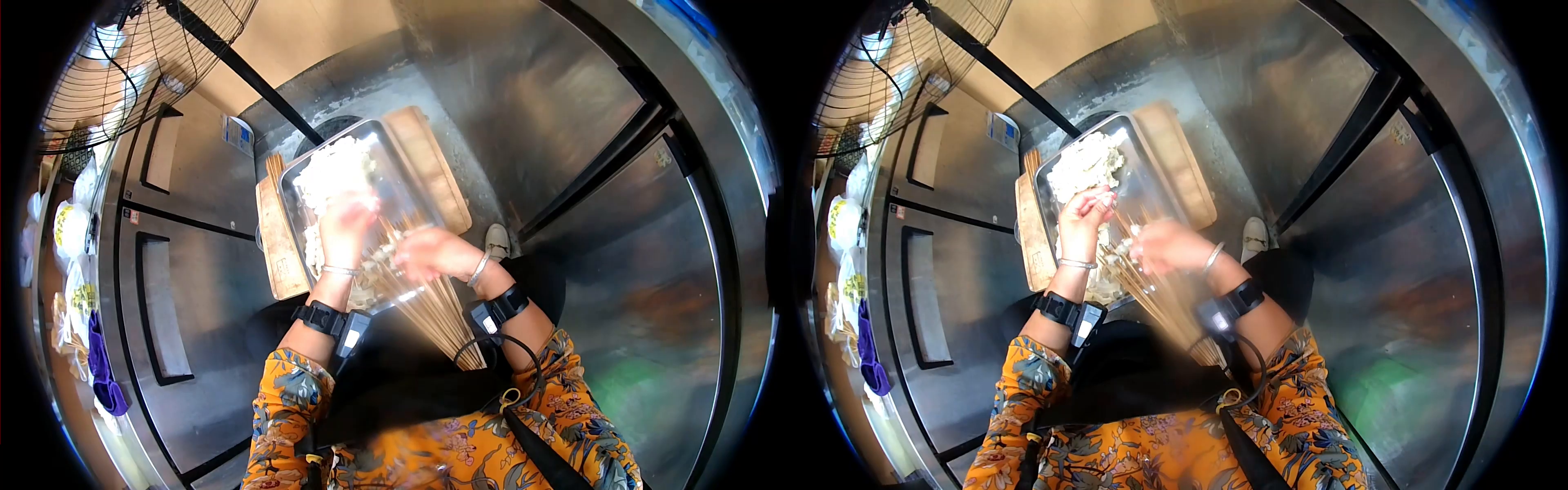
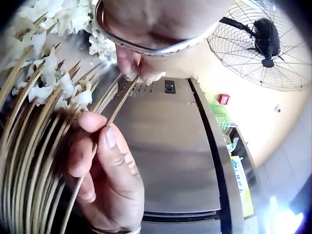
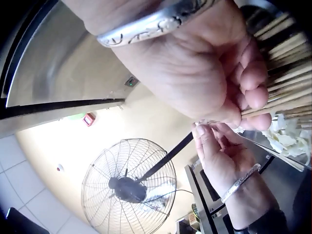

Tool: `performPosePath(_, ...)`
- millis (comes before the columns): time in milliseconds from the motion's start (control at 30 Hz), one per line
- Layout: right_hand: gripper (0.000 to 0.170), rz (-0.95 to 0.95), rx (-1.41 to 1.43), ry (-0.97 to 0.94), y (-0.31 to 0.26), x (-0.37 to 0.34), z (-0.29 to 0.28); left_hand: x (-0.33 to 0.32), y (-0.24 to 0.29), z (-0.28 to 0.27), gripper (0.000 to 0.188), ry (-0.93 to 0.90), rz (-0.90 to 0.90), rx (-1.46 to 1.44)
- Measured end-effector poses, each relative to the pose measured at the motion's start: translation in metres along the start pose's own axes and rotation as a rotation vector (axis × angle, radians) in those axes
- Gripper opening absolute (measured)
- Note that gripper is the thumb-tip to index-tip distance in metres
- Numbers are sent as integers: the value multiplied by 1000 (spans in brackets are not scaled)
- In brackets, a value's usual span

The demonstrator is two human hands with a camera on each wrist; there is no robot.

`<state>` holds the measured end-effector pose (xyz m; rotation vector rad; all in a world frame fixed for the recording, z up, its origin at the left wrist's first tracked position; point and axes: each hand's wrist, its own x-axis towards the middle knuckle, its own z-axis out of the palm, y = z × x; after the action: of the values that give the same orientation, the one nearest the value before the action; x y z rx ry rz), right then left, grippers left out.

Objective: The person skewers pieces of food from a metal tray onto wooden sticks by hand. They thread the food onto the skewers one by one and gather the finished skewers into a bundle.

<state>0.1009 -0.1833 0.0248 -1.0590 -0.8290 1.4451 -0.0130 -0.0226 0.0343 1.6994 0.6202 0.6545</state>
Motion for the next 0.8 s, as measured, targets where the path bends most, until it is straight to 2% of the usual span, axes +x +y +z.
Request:
performPosePath(133, 15, 44, -61, 36, -2, 1, 4, 0, -4, 2, 17, -43, 144, 255)
performPosePath(267, 16, 27, -76, 31, -1, 1, 3, -14, 17, 21, 14, 64, 3, 141)
performPosePath(367, 17, 4, -79, 3, -4, -1, 4, 0, 0, 7, 16, 137, 77, -27)
performPosePath(400, 17, -9, -76, -13, -5, 0, 5, 1, 4, 4, 16, 151, 10, -99)
performPosePath(500, 18, -27, -80, -33, -4, 0, 4, 1, 3, -1, 16, 125, -57, -116)
performPosePath(733, 18, -8, -81, -6, -3, 0, 4, -4, 1, 4, 15, 106, -52, -83)
performPosePath(800, 18, 12, -77, 3, -2, 1, 4, -6, 2, 5, 15, 96, 9, -60)
